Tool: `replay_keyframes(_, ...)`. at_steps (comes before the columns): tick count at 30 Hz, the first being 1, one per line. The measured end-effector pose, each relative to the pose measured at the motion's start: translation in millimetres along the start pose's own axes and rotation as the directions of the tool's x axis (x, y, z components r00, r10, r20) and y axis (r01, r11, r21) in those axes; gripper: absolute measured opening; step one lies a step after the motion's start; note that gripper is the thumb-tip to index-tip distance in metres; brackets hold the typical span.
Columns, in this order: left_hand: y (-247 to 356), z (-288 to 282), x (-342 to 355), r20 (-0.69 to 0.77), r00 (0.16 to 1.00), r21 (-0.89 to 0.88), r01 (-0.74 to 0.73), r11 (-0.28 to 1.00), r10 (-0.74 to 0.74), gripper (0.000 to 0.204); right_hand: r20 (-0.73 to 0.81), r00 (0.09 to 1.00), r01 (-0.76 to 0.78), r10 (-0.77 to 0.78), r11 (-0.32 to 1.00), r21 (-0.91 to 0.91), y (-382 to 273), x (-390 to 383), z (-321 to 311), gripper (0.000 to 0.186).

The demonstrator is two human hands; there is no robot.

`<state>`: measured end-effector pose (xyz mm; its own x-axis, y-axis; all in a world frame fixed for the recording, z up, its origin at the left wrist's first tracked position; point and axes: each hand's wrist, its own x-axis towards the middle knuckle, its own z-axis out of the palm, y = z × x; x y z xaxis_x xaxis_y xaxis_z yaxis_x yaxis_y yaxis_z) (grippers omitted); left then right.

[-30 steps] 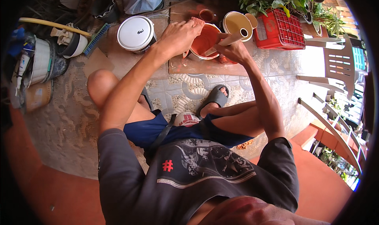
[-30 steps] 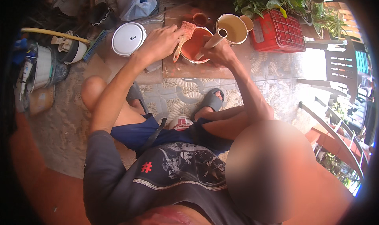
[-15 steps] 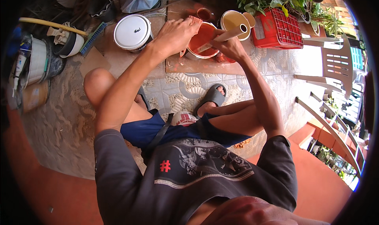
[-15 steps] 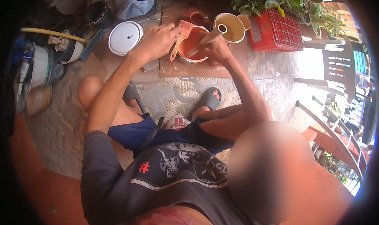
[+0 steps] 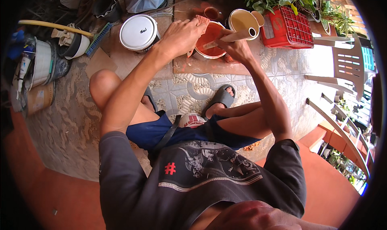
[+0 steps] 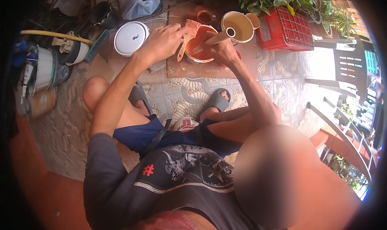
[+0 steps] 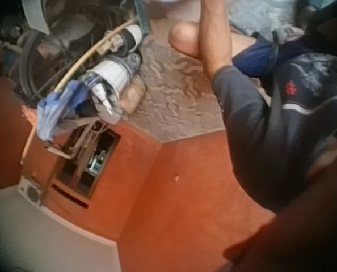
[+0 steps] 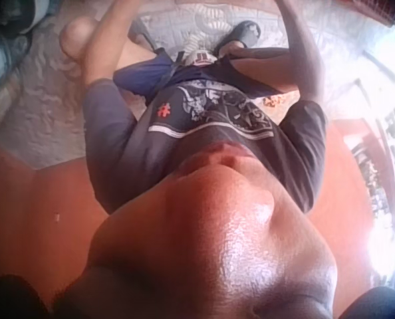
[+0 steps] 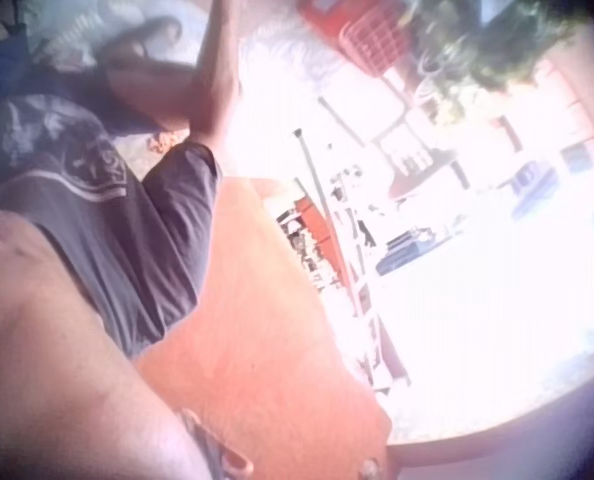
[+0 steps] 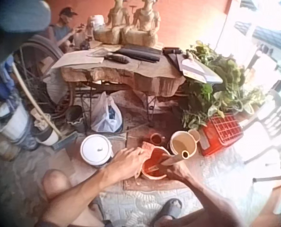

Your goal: The person sits on the floor and stirs red paint in a bucket using a wooden stick. They then transfer some of the red paint into a smaller container and stir it again.

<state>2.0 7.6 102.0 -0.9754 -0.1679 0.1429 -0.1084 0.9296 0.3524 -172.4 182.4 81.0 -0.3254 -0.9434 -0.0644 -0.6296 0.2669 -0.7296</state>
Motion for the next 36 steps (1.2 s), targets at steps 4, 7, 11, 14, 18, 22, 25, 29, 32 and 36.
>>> replay_keyframes(4,-2,5,2,-0.035,0.999,0.002,-0.041,0.999,0.041,0.034,-0.125,0.989,-0.091,0.08,0.992,-0.089,14,-4,-2,0.02)
replay_keyframes(7,-3,1,1,-0.041,0.997,0.056,-0.062,0.996,0.064,0.034,-0.107,0.984,-0.161,0.142,0.967,-0.196,9,-11,-12,0.02)
replay_keyframes(11,1,-8,1,0.014,0.998,0.077,-0.055,0.996,0.054,0.035,-0.006,0.996,-0.086,0.086,0.996,0.005,16,-9,-3,0.017)
replay_keyframes(14,0,-2,1,-0.024,1.0,0.027,-0.018,0.999,0.019,0.032,-0.026,1.0,-0.003,0.007,0.987,0.16,22,-1,7,0.016)
replay_keyframes(18,-5,2,0,-0.048,0.998,0.02,-0.039,0.999,0.04,0.031,-0.126,0.982,-0.147,0.138,0.987,-0.067,24,-9,-6,0.02)
replay_keyframes(22,-6,-2,0,-0.039,0.998,0.029,-0.038,0.999,0.039,0.03,-0.053,0.979,-0.2,0.195,0.973,-0.117,2,-15,-12,0.02)
replay_keyframes(25,-5,0,0,-0.027,0.999,0.032,-0.035,0.999,0.036,0.031,-0.003,0.998,-0.065,0.065,0.996,-0.065,0,-9,2,0.018)
replay_keyframes(29,-2,1,4,-0.016,1.0,0.005,-0.026,1.0,0.026,0.032,-0.138,0.97,0.189,-0.198,0.979,-0.077,14,-4,11,0.019)
replay_keyframes(32,-4,4,1,-0.041,0.998,0.008,-0.039,0.999,0.04,0.032,-0.084,0.995,0.032,-0.054,0.971,-0.238,12,-7,3,0.016)
replay_keyframes(36,-4,0,1,0.036,0.999,-0.012,0.017,1.0,-0.016,0.031,0.023,0.995,-0.09,0.096,0.979,-0.185,4,-12,-4,0.017)
